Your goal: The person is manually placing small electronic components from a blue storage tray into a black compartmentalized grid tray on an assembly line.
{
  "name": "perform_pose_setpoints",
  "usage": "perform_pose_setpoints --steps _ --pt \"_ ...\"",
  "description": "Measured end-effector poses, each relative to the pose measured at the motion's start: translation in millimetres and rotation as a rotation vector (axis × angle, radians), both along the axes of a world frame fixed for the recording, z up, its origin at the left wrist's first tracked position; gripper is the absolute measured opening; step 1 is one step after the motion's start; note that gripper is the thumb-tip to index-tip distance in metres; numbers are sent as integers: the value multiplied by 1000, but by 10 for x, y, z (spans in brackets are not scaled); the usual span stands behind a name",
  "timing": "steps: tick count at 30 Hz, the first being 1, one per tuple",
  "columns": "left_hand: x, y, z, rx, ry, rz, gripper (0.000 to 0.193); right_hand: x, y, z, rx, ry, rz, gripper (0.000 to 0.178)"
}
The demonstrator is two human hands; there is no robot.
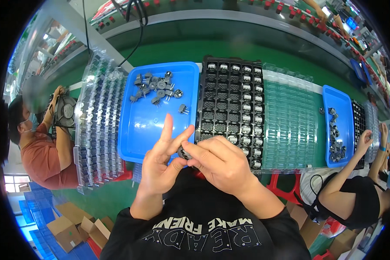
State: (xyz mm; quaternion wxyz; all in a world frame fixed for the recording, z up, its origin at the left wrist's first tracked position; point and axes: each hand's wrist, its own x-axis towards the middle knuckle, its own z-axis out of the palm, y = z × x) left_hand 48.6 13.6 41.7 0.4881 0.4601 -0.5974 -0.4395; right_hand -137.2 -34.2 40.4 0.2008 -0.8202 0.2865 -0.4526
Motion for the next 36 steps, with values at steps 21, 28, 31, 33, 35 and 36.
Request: perform_pose_setpoints --steps 21,28,31,33,35,36 --pt "-36 -60 -390 -91 -433 286 69 -748 -104 -325 97 418 -365 11" --pt "-21 -36 -406 -14 -329 317 52 -557 -386 -476 122 616 -250 14" --pt "34 -32 -485 1 -267 291 51 -540 -365 -587 95 518 -334 16" --pt "99 -59 -560 17 -258 273 51 -693 -333 -601 66 470 -370 17" --pt "203 -74 -596 11 -284 278 49 -995 -194 -467 160 340 -491 17" --pt "240 -95 -617 12 -288 290 49 -1201 -90 -373 244 194 -594 18"
